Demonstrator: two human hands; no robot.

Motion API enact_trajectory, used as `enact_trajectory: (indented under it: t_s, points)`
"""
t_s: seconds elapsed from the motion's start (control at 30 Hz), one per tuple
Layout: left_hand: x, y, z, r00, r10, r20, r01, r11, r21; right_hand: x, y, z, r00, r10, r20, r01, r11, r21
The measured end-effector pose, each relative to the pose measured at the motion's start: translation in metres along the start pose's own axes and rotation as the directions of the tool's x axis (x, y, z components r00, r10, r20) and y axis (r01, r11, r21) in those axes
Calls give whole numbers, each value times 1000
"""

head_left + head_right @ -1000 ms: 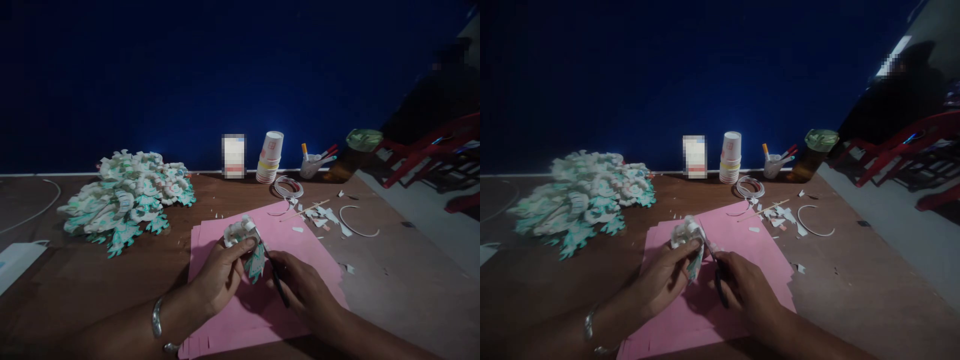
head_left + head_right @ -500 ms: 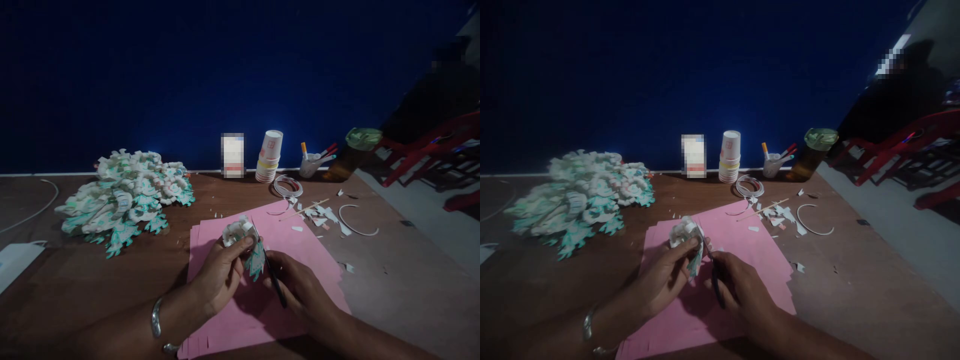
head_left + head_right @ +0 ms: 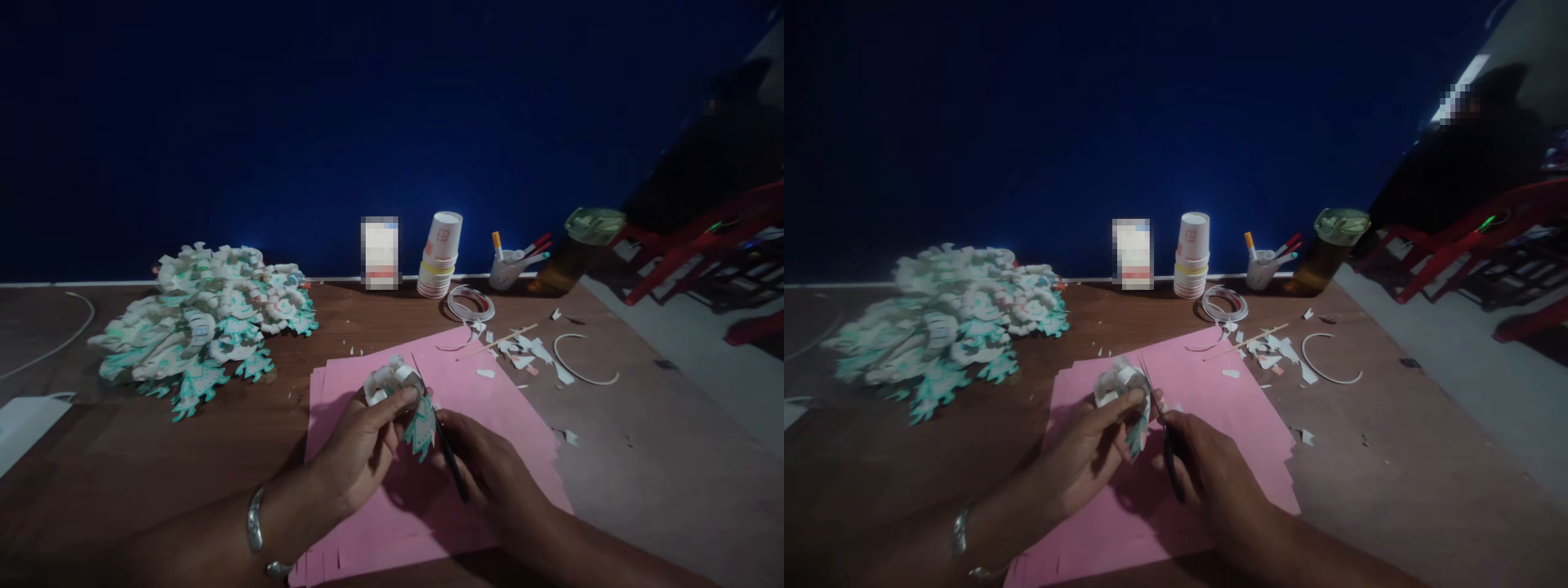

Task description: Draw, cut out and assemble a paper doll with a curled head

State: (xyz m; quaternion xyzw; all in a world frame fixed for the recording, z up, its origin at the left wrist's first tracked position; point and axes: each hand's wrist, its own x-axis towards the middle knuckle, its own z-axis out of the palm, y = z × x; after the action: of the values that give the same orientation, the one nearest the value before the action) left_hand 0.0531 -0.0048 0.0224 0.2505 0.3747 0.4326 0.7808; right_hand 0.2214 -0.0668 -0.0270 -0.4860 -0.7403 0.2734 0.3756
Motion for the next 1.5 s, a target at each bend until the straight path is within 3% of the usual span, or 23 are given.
enact_trajectory:
  t_s: [0.43, 0.7, 0.97, 1.3, 1.5]
  points:
    - [-1, 0, 0, 1000, 19, 10, -19, 1000, 10, -1, -1, -2, 1000, -10, -15, 8, 996, -94]
    - [-2, -1, -3, 997, 63, 46, -66, 995, 71, 3, -2, -3, 993, -101, -67, 84, 972, -219]
    - [-1, 1, -5, 990, 122, 77, -130, 985, 110, 2, 0, -4, 1000, 2, -16, -5, 987, -161]
    - [-2, 1, -7, 997, 67, 25, -70, 986, 149, 5, -7, -9, 999, 50, 19, -50, 999, 18]
    - [-3, 2, -3, 996, 61, 67, -70, 989, 134, 6, -8, -8, 999, 49, -2, -49, 998, -42]
